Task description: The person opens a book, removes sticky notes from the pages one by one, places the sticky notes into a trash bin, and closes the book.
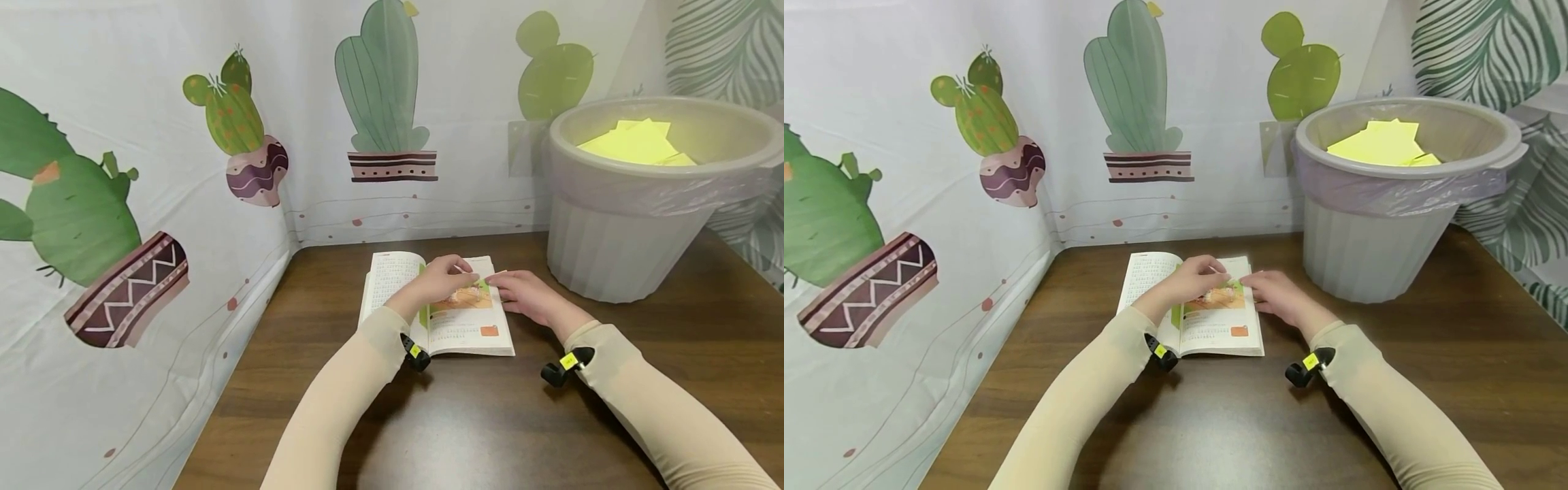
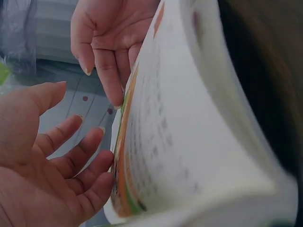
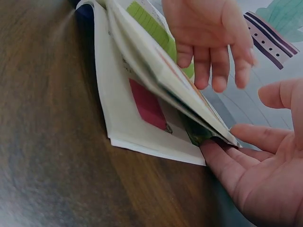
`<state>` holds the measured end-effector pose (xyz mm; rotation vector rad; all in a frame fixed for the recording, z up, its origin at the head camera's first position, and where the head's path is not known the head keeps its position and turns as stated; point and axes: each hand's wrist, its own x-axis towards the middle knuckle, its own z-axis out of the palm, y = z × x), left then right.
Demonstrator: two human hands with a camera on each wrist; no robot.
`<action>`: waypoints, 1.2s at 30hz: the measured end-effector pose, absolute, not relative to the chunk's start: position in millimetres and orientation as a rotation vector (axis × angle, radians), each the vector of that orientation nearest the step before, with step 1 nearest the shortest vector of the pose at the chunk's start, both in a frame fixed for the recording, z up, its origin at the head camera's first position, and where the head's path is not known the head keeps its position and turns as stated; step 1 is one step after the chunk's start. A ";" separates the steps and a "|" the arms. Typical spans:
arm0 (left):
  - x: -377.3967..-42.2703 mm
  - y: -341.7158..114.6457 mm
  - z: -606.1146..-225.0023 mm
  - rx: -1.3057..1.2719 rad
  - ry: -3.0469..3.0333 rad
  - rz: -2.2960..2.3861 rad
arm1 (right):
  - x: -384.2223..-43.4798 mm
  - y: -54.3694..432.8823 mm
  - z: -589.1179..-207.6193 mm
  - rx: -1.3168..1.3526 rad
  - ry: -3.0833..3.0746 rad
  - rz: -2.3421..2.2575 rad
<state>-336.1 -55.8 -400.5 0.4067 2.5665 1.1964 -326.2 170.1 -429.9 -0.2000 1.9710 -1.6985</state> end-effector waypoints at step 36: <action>-317.2 -133.9 -400.5 0.645 2.694 0.800 | -326.6 168.4 -429.9 -0.167 1.978 -1.691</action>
